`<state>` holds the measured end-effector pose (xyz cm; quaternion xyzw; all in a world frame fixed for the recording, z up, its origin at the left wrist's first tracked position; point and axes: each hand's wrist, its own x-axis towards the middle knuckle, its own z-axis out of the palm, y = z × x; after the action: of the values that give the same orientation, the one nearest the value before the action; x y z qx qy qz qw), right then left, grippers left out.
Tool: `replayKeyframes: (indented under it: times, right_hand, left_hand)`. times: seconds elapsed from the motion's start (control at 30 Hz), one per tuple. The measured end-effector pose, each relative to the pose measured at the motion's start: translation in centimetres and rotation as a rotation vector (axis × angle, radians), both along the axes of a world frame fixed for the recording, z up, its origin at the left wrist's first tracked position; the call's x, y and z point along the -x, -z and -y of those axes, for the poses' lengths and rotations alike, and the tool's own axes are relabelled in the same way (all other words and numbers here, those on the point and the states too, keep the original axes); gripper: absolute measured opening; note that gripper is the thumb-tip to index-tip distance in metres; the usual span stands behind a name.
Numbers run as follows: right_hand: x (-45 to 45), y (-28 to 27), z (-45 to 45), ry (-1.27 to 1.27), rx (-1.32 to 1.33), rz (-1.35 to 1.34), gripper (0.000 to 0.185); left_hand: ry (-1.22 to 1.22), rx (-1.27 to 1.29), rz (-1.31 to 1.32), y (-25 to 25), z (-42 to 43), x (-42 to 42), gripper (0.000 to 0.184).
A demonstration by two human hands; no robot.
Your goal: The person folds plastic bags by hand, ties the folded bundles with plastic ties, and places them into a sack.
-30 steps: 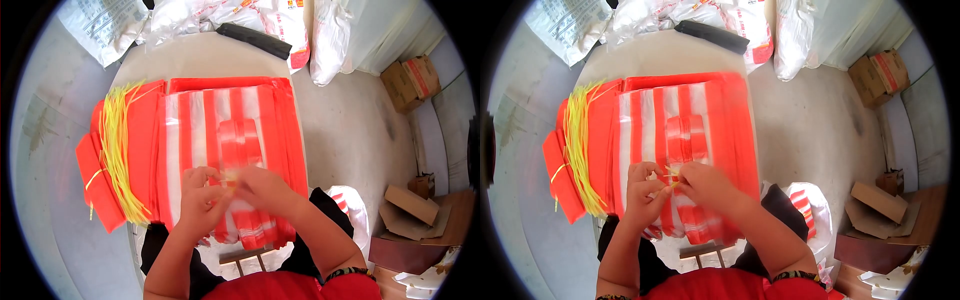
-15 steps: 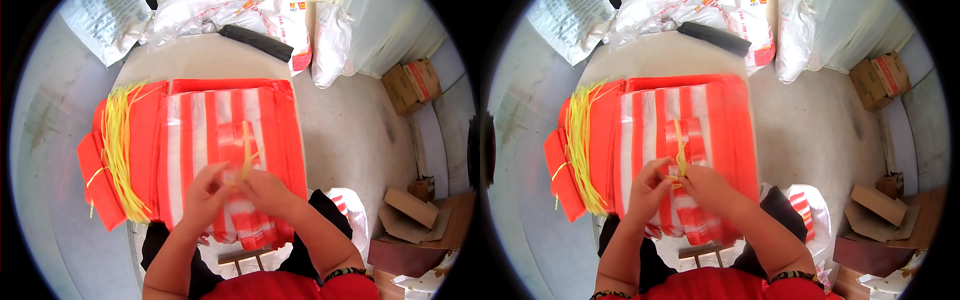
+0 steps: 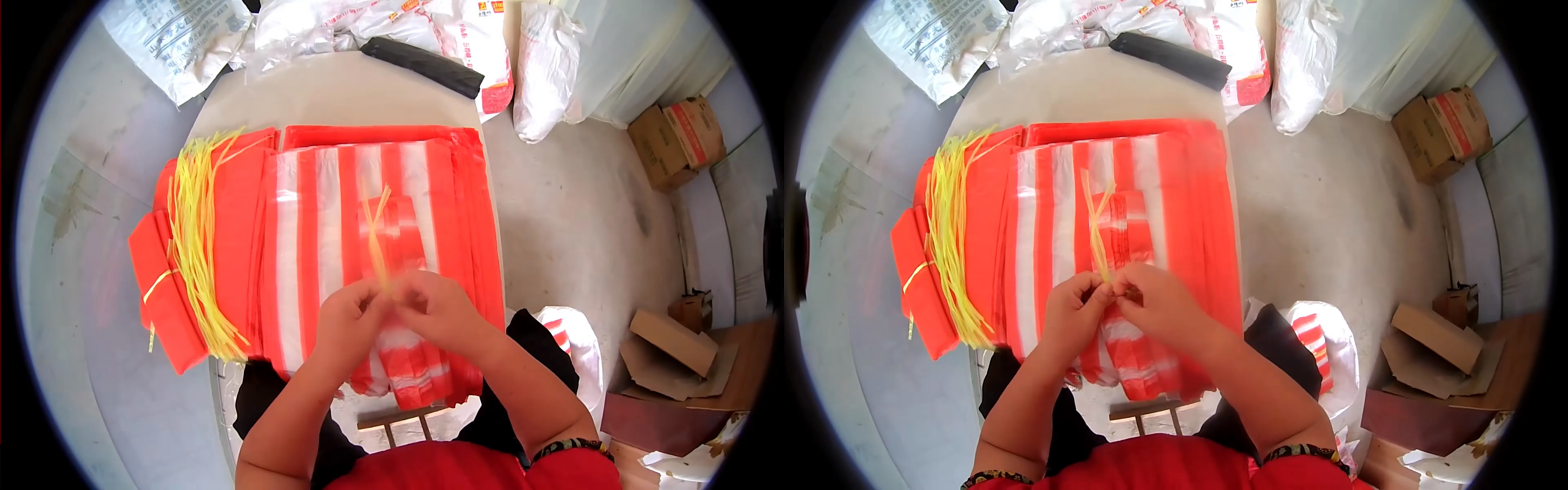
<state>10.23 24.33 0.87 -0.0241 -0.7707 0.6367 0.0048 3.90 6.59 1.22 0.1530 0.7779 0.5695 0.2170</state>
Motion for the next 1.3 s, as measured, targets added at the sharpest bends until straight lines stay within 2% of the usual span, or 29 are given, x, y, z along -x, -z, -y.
replayKeyframes:
  times: [0.1,0.2,0.3,0.4,0.5,0.53,0.6,0.63,0.77,0.83,0.93,1.03,1.1,1.2,1.3]
  right_hand:
    - [-0.2,-0.8,0.4,0.027,-0.347,-0.088,0.009]
    - [-0.3,-0.2,1.0,0.110,-0.355,-0.187,0.009]
    - [-0.2,1.1,1.4,0.169,0.054,-0.020,0.011]
    - [-0.1,1.1,1.1,0.226,-0.096,-0.098,0.019]
    - [0.8,0.2,0.0,0.092,-0.603,-0.496,0.026]
    - [0.8,0.1,0.1,0.098,-0.638,-0.526,0.028]
    - [0.7,0.0,0.5,0.107,-0.707,-0.587,0.030]
    - [0.7,0.1,0.5,0.105,-0.693,-0.573,0.029]
    - [0.7,0.3,-0.2,0.077,-0.655,-0.505,0.025]
    - [0.6,0.3,-0.4,0.072,-0.619,-0.468,0.022]
    - [0.3,0.1,-0.3,0.081,-0.546,-0.405,0.019]
    - [-0.1,-0.1,0.0,0.078,-0.506,-0.319,0.020]
    - [-0.2,-0.7,0.2,0.089,-0.488,-0.268,0.021]
    - [0.0,-1.6,-0.4,0.003,0.223,0.191,0.023]
    - [0.3,-0.8,-1.7,-0.145,0.248,0.200,0.023]
  left_hand:
    - [0.023,0.078,-0.101,-0.2,-0.2,0.1,0.018]
    - [0.037,0.177,-0.197,0.1,-0.3,0.2,0.022]
    - [0.047,0.234,-0.209,-0.2,-0.2,0.2,0.022]
    - [0.051,0.167,-0.126,-0.2,-0.2,0.1,0.022]
    - [0.056,0.123,-0.089,0.0,-0.1,0.0,0.022]
    - [0.058,0.120,-0.090,0.1,-0.1,0.0,0.023]
    - [0.149,0.311,-0.330,-0.2,0.0,0.1,0.024]
    - [0.195,0.406,-0.450,-0.3,0.1,0.1,0.024]
    - [0.233,0.408,-0.507,0.9,0.6,-0.1,0.014]
    - [0.284,0.430,-0.595,-0.8,0.4,-0.1,0.013]
    - [0.160,0.199,-0.374,-0.2,0.8,-0.4,0.010]
    - [0.116,0.149,-0.104,0.3,0.8,-0.1,0.010]
    - [0.085,0.085,-0.034,0.4,0.6,-0.2,0.010]
    - [0.040,-0.019,0.070,0.7,0.2,-0.1,0.011]
    - [0.040,-0.061,0.130,0.6,0.0,0.1,0.012]
